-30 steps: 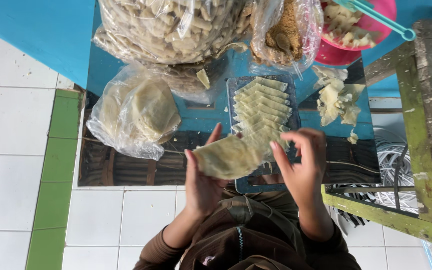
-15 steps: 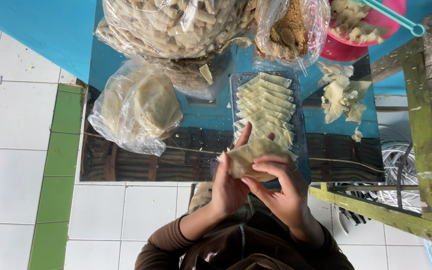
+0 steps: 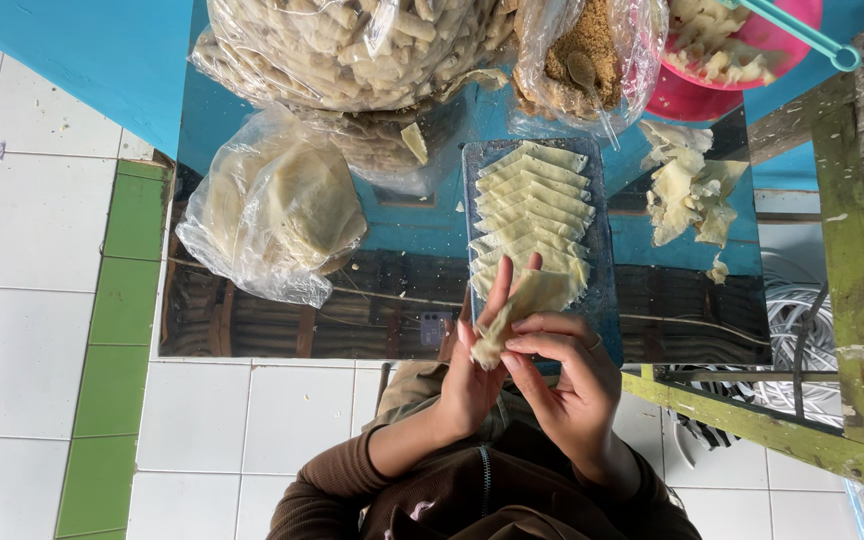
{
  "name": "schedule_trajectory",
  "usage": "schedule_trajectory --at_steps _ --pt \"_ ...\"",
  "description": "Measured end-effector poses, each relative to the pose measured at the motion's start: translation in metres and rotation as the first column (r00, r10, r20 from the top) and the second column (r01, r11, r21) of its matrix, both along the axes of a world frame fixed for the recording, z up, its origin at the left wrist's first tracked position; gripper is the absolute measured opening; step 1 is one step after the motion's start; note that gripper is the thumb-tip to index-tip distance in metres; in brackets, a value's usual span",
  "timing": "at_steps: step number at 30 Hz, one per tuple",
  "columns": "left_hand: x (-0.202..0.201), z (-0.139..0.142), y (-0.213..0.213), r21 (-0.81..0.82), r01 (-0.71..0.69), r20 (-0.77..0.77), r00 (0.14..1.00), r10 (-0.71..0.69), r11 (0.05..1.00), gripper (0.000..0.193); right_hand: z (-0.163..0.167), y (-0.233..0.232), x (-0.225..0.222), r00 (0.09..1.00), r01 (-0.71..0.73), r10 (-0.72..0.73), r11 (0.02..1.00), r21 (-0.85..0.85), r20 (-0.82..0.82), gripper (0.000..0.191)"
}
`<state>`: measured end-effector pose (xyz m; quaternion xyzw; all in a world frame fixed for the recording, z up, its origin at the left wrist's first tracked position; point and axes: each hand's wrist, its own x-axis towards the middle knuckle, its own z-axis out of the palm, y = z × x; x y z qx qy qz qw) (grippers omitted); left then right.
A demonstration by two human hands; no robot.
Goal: The person tears pieces from thin dough sheets and arranges the torn pieces in overlapping rows on a blue tray. They then spoon a brown grated topping from a plastic bag over the arranged dough pieces, working on a glass table with bags of dough pieces nearby.
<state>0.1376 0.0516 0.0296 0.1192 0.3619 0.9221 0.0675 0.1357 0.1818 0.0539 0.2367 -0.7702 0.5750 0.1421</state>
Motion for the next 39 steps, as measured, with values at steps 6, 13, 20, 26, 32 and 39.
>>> schedule_trajectory --at_steps 6,13,20,26,32,39 --pt "0.000 -0.021 -0.007 -0.384 -0.436 -0.561 0.810 0.169 0.814 0.057 -0.009 0.012 0.010 0.911 -0.133 0.299 0.865 -0.485 0.284 0.021" --pt "0.001 -0.028 -0.011 -0.424 -0.519 -0.632 0.757 0.168 0.742 0.054 -0.010 0.013 0.010 0.858 -0.171 0.389 0.833 -0.526 0.336 0.024" --pt "-0.001 -0.026 -0.012 -0.388 -0.501 -0.619 0.763 0.184 0.773 0.055 -0.008 0.011 0.008 0.873 -0.165 0.351 0.866 -0.472 0.339 0.013" --pt "-0.005 -0.015 -0.007 -0.239 -0.327 -0.516 0.840 0.165 0.914 0.081 -0.012 0.007 0.004 0.891 -0.171 0.314 0.901 -0.400 0.327 0.010" --pt "0.002 -0.006 -0.003 -0.120 -0.196 -0.132 0.975 0.180 0.973 0.080 -0.025 -0.004 -0.007 0.940 -0.162 0.231 0.950 -0.266 0.252 0.016" --pt "0.000 -0.021 0.002 -0.020 -0.212 -0.040 0.977 0.211 0.977 0.065 -0.030 -0.003 -0.016 0.908 -0.203 0.316 0.906 -0.371 0.276 0.013"
